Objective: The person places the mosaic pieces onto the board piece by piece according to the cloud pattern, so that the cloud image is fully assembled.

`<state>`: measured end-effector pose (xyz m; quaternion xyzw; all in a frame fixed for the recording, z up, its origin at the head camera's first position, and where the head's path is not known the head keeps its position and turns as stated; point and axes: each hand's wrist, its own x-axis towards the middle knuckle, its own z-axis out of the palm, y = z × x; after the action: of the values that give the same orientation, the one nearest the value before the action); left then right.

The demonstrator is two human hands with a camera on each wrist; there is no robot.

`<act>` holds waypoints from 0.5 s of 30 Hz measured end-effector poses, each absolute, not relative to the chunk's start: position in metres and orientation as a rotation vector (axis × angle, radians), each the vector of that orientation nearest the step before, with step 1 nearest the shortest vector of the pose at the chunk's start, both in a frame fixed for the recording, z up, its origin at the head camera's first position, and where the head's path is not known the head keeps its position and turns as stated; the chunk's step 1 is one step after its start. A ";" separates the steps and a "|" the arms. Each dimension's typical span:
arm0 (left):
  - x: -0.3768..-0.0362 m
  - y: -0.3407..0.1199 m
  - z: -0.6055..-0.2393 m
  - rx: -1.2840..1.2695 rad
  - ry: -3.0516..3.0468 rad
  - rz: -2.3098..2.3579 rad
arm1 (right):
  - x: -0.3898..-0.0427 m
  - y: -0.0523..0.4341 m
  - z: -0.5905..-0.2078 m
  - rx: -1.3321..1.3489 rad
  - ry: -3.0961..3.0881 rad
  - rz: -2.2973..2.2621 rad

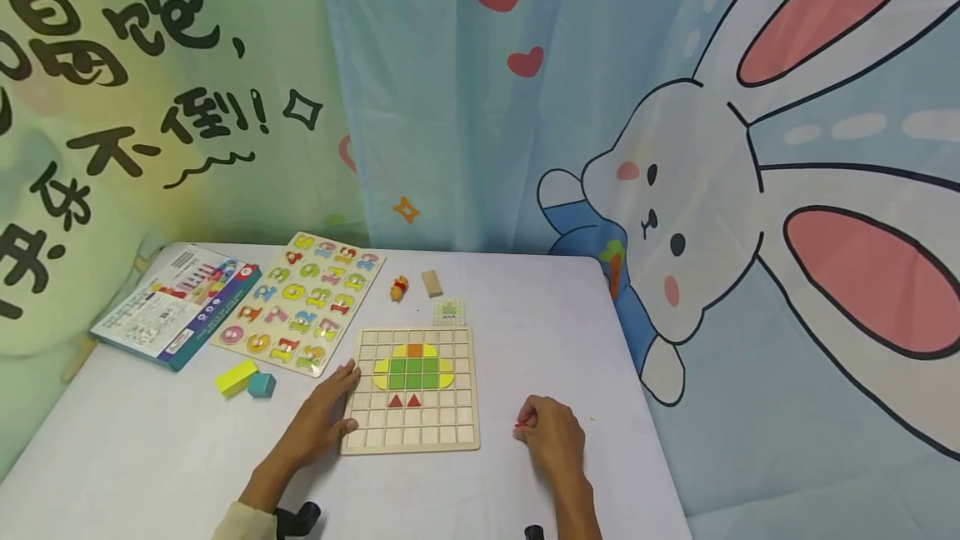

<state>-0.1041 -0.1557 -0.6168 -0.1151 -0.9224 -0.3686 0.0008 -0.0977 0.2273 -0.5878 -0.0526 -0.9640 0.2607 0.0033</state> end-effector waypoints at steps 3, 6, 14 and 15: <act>-0.104 -0.155 -0.616 -0.361 -2.912 -1.161 | -0.096 0.216 -0.586 -0.156 -3.007 0.864; -0.105 -0.155 -0.615 -0.363 -2.924 -1.158 | -0.095 0.201 -0.586 -0.148 -3.002 0.917; -0.105 -0.156 -0.615 -0.367 -2.926 -1.156 | -0.105 0.157 -0.588 -0.059 -2.930 1.080; -0.105 -0.156 -0.616 -0.364 -2.925 -1.154 | -0.107 0.151 -0.588 -0.040 -2.916 1.105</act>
<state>-0.1051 -0.1561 -0.6156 -0.1150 -0.9240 -0.3646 -0.0118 -0.1068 0.1515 -0.5879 -0.0130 -0.9350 0.3543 0.0115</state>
